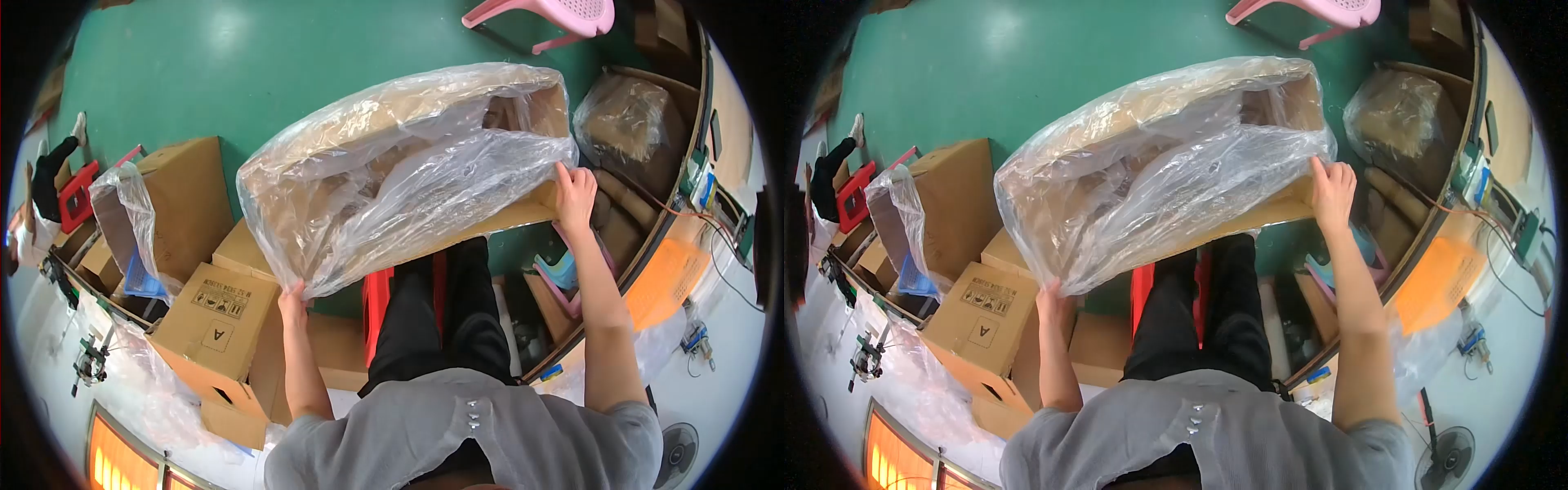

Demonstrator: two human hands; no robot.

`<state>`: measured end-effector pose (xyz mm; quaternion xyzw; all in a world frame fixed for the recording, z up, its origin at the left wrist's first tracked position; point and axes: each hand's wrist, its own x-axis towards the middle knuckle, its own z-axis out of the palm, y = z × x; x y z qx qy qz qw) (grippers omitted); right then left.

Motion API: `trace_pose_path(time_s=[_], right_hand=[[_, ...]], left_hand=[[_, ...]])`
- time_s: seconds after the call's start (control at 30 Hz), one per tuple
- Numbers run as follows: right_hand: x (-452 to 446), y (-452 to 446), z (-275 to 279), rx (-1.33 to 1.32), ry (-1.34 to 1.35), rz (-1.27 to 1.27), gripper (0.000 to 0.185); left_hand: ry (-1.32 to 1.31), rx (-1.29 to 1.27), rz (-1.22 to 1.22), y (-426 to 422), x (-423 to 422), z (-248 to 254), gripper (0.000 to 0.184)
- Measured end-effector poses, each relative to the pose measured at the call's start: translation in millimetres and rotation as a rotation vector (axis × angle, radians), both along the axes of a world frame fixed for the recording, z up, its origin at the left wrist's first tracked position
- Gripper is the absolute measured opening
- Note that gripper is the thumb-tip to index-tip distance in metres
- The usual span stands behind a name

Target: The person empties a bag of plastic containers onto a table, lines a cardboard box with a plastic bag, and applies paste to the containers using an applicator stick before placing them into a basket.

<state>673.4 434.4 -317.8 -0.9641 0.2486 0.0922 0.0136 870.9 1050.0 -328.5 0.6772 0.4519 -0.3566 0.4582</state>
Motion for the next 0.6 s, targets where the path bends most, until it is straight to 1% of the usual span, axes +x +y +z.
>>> trace_pose_path(time_s=[0.1,0.13,0.2,0.23,0.27,0.3,0.37,0.4,0.47,0.5,0.53,0.6], right_hand=[[-8,-13,-4,0.075,-0.005,-0.008,0.029],[-11,-14,-3,0.112,-0.018,-0.008,0.025],[-29,-10,5,0.206,-0.183,-0.110,0.020],[-40,-8,10,0.254,-0.263,-0.156,0.017],[-55,-4,17,0.240,-0.283,-0.173,0.017],[-74,0,24,0.252,-0.276,-0.175,0.016],[-113,9,32,0.364,-0.243,-0.203,0.014],[-130,11,34,0.425,-0.153,-0.254,0.014],[-157,16,35,0.541,0.027,-0.359,0.014],[-162,18,31,0.534,0.044,-0.351,0.015],[-163,19,24,0.527,0.060,-0.344,0.016],[-171,15,2,0.532,0.102,-0.320,0.021]], left_hand=[[0.033,-0.160,0.272,-2,-27,28,0.033],[0.050,-0.244,0.280,11,-40,24,0.033],[0.043,-0.371,0.284,32,-59,10,0.036],[0.039,-0.433,0.292,32,-65,11,0.038],[-0.006,-0.401,0.309,29,-73,10,0.046],[-0.001,-0.403,0.323,31,-79,5,0.048],[0.015,-0.412,0.350,38,-95,-11,0.053],[-0.026,-0.377,0.309,39,-103,-18,0.059],[-0.057,-0.416,0.490,27,-102,-21,0.063],[-0.075,-0.437,0.579,18,-98,-20,0.065],[-0.110,-0.443,0.554,6,-95,-17,0.062],[-0.165,-0.477,0.522,10,-100,-27,0.057]])
